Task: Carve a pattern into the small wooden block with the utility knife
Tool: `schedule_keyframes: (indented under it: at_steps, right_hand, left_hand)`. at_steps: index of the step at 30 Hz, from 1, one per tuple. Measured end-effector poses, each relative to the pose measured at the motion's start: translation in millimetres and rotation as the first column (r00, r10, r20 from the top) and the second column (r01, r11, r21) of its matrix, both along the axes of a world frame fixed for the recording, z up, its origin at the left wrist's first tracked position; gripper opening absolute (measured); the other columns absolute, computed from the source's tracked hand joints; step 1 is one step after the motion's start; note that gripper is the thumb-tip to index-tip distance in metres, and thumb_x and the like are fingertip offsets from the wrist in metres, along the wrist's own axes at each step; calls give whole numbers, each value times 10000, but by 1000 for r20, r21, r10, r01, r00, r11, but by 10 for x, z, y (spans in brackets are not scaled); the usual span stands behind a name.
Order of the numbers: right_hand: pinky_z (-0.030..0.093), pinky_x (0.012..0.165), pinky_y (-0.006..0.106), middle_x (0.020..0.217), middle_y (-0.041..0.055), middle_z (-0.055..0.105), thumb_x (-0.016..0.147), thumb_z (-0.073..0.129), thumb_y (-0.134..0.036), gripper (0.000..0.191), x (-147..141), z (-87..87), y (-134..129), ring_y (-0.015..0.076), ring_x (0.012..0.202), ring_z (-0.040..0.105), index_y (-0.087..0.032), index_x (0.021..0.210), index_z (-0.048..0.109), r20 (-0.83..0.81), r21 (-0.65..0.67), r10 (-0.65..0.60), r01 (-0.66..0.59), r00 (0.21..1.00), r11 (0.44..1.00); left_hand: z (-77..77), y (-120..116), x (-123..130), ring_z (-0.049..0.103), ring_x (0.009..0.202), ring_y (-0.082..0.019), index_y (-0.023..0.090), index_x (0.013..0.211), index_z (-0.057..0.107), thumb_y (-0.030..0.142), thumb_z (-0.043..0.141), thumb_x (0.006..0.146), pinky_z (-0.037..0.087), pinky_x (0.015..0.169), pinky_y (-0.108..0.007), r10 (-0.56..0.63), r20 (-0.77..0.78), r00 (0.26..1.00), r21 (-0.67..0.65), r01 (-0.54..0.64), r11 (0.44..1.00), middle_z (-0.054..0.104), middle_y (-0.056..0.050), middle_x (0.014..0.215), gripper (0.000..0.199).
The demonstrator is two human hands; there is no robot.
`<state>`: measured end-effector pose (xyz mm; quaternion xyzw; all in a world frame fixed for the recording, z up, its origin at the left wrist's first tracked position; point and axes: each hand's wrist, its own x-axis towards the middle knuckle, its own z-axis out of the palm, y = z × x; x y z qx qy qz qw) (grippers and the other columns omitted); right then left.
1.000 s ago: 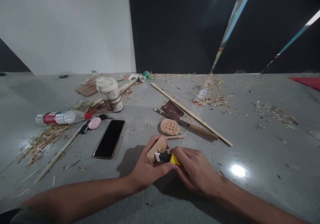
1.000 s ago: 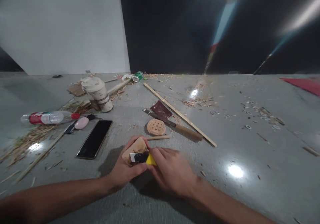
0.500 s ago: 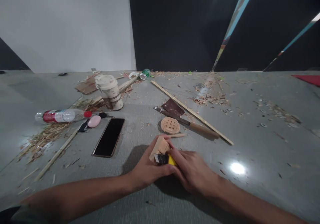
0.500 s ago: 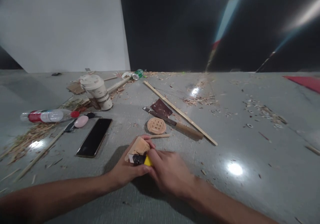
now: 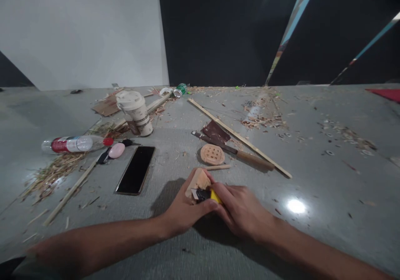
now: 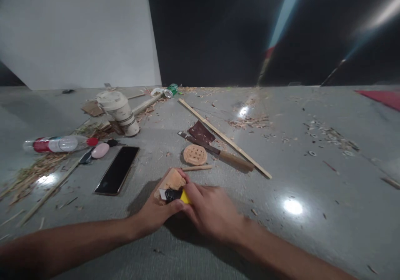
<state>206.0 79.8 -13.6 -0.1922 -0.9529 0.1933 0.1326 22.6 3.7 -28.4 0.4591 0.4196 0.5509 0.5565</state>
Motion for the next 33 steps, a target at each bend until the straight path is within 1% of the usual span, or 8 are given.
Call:
schedule_keyframes:
  at_steps: [3,8,15,21,24,27,29,33]
  right_hand:
    - [385,603,314,804,63,700,1151,162,-542,512,-12,-7,-23,199,677,642,-183,1192,525,-41,4,-8,9,999,1000]
    - [362,579,300,773,47,684,1152,177,-535,497,-29,-46,-75,177,641,620,-194,1088,533,-63,-11,-29,28,998,1000]
    - [364,565,306,733,39,677,1159,212,-481,451,-73,-73,-144,174,610,626,-205,1024,543,-124,113,-73,87,990,990]
    - [372,544,297,720,42,693,1155,238,-466,426,-76,-80,-169,174,590,645,-223,954,524,-117,60,-125,132,985,989]
    - [343,526,295,701,36,687,1151,245,-463,417,-78,-85,-177,172,563,634,-222,962,527,-127,74,-155,165,980,983]
    - [337,530,287,732,33,705,1147,277,-460,377,-79,-83,-179,165,567,637,-216,1013,532,-118,37,-175,180,978,983]
    - [345,541,283,749,36,711,1142,291,-460,357,-74,-75,-168,165,587,641,-214,1041,529,-105,-18,-154,153,982,988]
    - [352,554,290,746,42,697,1126,296,-441,327,-43,-46,-117,179,613,631,-202,1103,518,-96,-128,-51,38,994,991]
  left_hand:
    - [2,-41,5,618,919,-189,220,1130,575,476,809,898,554,860,-318,14,3,1000,16,-14,1000,627,-27,979,418]
    - [-20,-80,-2,634,905,-190,216,1154,606,493,753,954,565,858,-321,40,-44,998,75,-37,996,652,-36,976,372]
    - [29,-147,43,645,878,-224,218,1129,631,559,710,961,567,859,-381,72,-65,995,2,-72,997,662,-49,941,388]
    - [83,-132,74,654,895,-219,204,1122,593,551,720,963,565,868,-373,82,-3,997,-30,-82,996,659,-49,947,401]
    - [115,-120,80,621,844,-185,208,1077,569,512,700,989,556,822,-337,82,-2,997,-5,-82,997,626,-27,903,344]
    - [111,-118,85,583,800,-161,210,1054,558,497,685,1001,543,764,-302,95,-5,995,3,-95,995,598,-12,873,318]
    - [90,-112,85,576,792,-162,215,1066,560,515,694,987,538,738,-296,95,8,995,-15,-95,995,596,-11,869,337]
    - [67,-76,72,553,780,-162,227,1043,549,515,768,910,520,741,-302,108,7,994,-47,-108,993,566,7,850,385]
